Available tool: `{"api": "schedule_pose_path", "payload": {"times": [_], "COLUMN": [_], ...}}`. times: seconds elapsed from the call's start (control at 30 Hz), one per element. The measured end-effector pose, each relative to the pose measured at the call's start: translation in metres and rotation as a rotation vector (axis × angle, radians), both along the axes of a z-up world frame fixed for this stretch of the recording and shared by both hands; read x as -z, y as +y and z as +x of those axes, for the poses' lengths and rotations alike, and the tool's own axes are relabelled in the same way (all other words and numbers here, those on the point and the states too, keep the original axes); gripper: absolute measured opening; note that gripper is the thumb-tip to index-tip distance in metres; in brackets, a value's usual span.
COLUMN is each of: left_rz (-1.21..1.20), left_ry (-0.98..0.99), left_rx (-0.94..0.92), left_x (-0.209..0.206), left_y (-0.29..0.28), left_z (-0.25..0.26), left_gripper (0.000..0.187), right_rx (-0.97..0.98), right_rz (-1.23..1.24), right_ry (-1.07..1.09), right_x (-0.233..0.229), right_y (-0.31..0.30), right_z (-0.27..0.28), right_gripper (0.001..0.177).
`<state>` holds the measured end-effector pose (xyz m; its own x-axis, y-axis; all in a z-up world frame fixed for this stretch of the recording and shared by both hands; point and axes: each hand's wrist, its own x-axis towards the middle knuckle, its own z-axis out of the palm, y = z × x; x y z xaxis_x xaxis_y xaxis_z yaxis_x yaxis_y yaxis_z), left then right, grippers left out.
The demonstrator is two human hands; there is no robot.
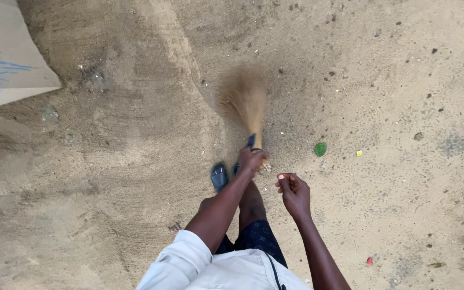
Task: The person sweeps dirt and debris on the ground using a handheld broom made of sticks.
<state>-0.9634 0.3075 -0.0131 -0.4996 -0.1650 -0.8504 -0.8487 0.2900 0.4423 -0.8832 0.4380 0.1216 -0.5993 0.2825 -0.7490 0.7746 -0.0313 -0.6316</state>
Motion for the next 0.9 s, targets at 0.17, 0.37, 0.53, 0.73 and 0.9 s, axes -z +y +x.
{"api": "schedule_pose_path", "payload": {"times": [0.17, 0.37, 0.53, 0.73, 0.9], "left_rz": [0.398, 0.721, 1.156, 1.247, 1.141], "left_ry": [-0.040, -0.089, -0.508, -0.688, -0.727], "left_rx": [0.079, 0.068, -0.178, -0.330, -0.332], "left_x": [-0.022, -0.119, -0.187, -0.190, -0.213], "left_y": [0.024, 0.029, 0.021, 0.027, 0.033], "left_z": [-0.016, -0.057, -0.102, -0.130, -0.147], "left_gripper": [0.025, 0.019, 0.013, 0.004, 0.011], "right_rx": [0.045, 0.069, 0.135, 0.222, 0.233], "right_rz": [0.030, 0.089, 0.162, 0.306, 0.725], "right_ry": [0.004, 0.060, 0.121, 0.310, 0.511], "right_x": [-0.014, -0.039, -0.080, -0.177, -0.286], "right_y": [0.017, 0.043, 0.055, 0.045, 0.000], "right_z": [0.001, -0.013, -0.036, -0.090, -0.138], "right_gripper": [0.022, 0.024, 0.026, 0.025, 0.022]}}
